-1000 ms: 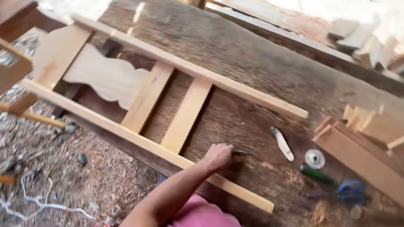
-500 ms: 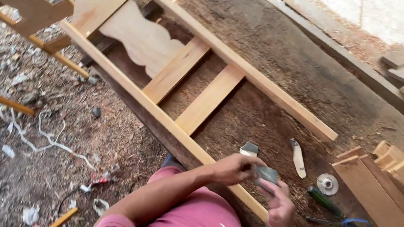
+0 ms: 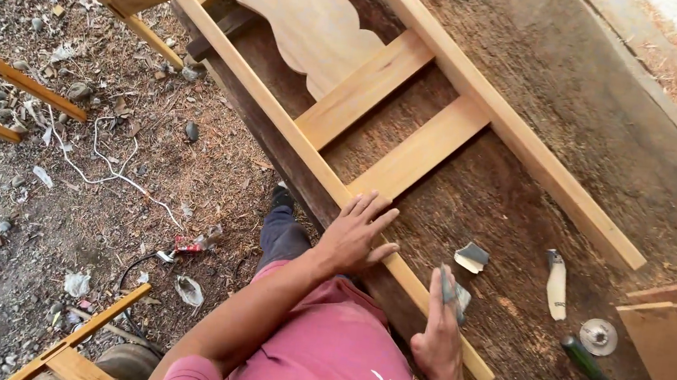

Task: The person sands the wooden frame of a chair using a sanding block. They work on the curved backrest, side rails, and horizontal supports, frequently repositioning the chair to access different areas.

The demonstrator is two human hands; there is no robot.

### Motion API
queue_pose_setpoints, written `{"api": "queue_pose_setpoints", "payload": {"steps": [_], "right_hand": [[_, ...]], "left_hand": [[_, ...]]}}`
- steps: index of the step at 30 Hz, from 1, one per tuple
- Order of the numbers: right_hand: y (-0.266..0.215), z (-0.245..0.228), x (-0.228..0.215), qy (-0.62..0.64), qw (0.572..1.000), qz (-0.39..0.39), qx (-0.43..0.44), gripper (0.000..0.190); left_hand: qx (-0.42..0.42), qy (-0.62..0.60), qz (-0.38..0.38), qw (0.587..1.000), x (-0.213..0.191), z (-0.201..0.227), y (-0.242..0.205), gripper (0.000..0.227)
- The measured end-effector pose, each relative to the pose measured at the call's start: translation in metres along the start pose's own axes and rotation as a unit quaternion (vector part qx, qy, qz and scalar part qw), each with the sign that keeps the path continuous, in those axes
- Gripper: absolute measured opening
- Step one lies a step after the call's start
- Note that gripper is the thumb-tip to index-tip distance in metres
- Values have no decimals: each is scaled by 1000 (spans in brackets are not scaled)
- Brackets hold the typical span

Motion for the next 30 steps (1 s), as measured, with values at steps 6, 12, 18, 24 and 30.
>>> {"api": "queue_pose_setpoints", "payload": {"steps": [6, 12, 18, 24, 30], "right_hand": [[-35, 42, 35, -209, 956, 92, 184, 121], [40, -36, 79, -257, 917, 194, 235, 113], [221, -143, 235, -279, 939, 185, 78, 124], [455, -273, 358, -205, 972, 114, -4, 123], [477, -286, 332, -115, 984, 109, 82, 111]], "left_hand": [[70, 16, -53, 996, 11, -40, -34, 73], [124, 75, 16, 989, -46, -148, -25, 63], [65, 185, 125, 973, -163, -353, 14, 52], [-201, 104, 19, 974, -271, -586, 37, 79], [-252, -155, -61, 953, -275, -618, 65, 62]]}}
Point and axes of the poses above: each hand's wrist, its own y-axis towards the middle knuckle, its own x-axis out of the palm, z = x × y, the point moved 10 cm from there along y, towards the middle knuckle
